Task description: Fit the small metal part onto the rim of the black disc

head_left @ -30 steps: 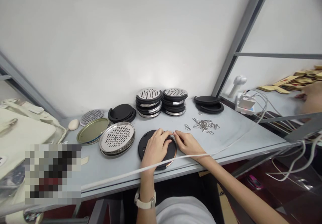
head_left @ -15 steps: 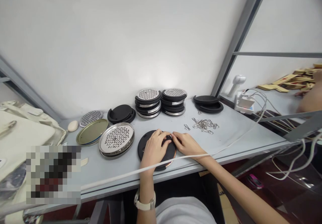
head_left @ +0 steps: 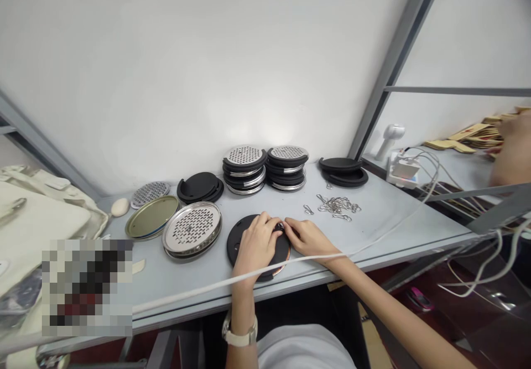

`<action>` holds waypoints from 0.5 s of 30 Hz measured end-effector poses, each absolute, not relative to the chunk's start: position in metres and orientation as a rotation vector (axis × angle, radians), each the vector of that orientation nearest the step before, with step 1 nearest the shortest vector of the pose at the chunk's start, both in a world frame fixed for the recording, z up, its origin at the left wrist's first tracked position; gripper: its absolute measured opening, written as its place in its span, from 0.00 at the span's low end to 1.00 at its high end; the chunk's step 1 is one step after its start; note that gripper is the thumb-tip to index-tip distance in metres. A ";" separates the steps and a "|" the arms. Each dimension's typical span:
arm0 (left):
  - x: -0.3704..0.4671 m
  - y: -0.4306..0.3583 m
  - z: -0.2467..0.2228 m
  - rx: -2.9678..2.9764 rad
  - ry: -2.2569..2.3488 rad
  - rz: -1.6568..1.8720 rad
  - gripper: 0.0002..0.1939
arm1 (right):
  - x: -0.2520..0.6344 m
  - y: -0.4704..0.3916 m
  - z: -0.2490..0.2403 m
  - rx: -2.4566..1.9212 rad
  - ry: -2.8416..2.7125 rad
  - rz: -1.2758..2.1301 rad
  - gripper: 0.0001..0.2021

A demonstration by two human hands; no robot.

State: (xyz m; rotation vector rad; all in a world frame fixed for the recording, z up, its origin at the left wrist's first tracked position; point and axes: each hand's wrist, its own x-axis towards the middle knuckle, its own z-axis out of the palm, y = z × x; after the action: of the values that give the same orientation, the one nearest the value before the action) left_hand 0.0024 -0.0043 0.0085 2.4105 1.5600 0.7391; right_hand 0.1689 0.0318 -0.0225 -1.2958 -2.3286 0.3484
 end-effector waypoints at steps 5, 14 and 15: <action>0.002 -0.004 0.007 2.421 1.565 0.732 0.09 | 0.168 0.032 -0.020 -1.302 -2.315 0.350 0.15; 0.001 -0.002 0.008 2.397 1.530 0.761 0.08 | 0.169 0.030 -0.022 -1.276 -2.283 0.339 0.15; 0.001 -0.002 0.008 2.394 1.529 0.763 0.08 | 0.169 0.030 -0.022 -1.274 -2.278 0.341 0.15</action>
State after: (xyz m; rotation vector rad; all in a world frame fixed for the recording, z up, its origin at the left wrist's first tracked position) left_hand 0.0015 -0.0023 0.0078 2.3942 1.5293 0.7634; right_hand 0.1688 0.0302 -0.0225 -1.2744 -2.2783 0.3413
